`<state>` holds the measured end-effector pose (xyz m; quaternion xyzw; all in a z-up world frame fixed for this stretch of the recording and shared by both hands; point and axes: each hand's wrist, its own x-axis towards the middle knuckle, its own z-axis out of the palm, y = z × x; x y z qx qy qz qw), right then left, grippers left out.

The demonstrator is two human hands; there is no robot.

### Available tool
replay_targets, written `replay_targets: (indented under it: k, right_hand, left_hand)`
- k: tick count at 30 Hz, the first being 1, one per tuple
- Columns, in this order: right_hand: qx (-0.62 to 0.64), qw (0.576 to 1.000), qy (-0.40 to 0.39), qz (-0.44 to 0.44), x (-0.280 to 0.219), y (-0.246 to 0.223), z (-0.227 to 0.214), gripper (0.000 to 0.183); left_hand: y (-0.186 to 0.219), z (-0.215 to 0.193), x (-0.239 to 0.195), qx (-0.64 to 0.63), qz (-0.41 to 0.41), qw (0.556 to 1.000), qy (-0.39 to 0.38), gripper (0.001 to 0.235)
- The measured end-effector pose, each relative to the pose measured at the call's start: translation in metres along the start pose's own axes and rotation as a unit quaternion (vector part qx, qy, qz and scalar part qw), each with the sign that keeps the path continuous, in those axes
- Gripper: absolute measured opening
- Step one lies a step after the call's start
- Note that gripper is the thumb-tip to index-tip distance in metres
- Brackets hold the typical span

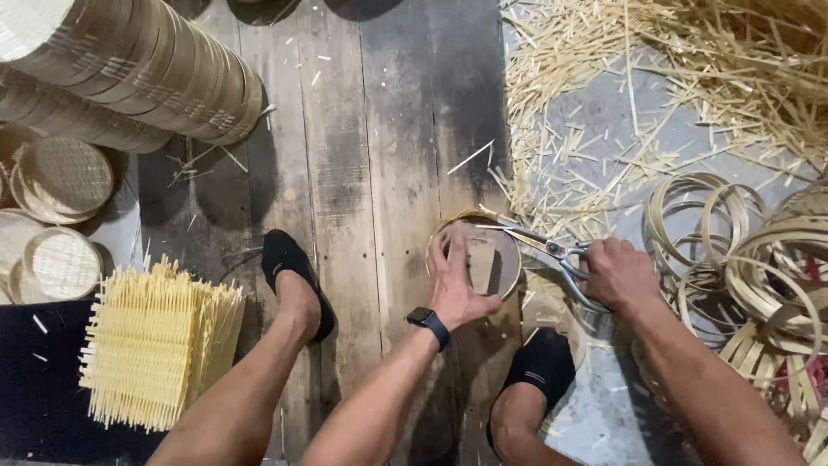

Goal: Weaving, trimming with scissors, and sanding bamboo strips to construct round trays or steamer liners.

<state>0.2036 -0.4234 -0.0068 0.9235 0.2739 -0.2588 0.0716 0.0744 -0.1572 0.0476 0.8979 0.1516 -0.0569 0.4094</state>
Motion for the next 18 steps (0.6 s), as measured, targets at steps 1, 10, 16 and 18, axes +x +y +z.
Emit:
replay_targets:
  k: [1, 10, 16, 18]
  right_hand:
    - [-0.001, 1.0, 0.006, 0.002, -0.003, -0.005, -0.01, 0.049]
    - [0.022, 1.0, -0.013, 0.009, 0.011, -0.013, -0.011, 0.04]
    - [0.027, 0.996, 0.081, -0.002, -0.003, -0.017, -0.028, 0.05]
    - [0.021, 0.994, 0.104, -0.001, -0.002, -0.035, -0.047, 0.06]
  left_hand:
    - [-0.004, 0.009, -0.004, -0.019, -0.011, 0.999, 0.032, 0.128]
    - [-0.015, 0.006, 0.002, 0.005, -0.01, 1.0, 0.013, 0.122]
    - [-0.018, 0.006, 0.001, -0.03, -0.026, 0.999, 0.028, 0.105]
    - [-0.021, 0.004, 0.001, -0.035, -0.006, 0.999, 0.014, 0.101]
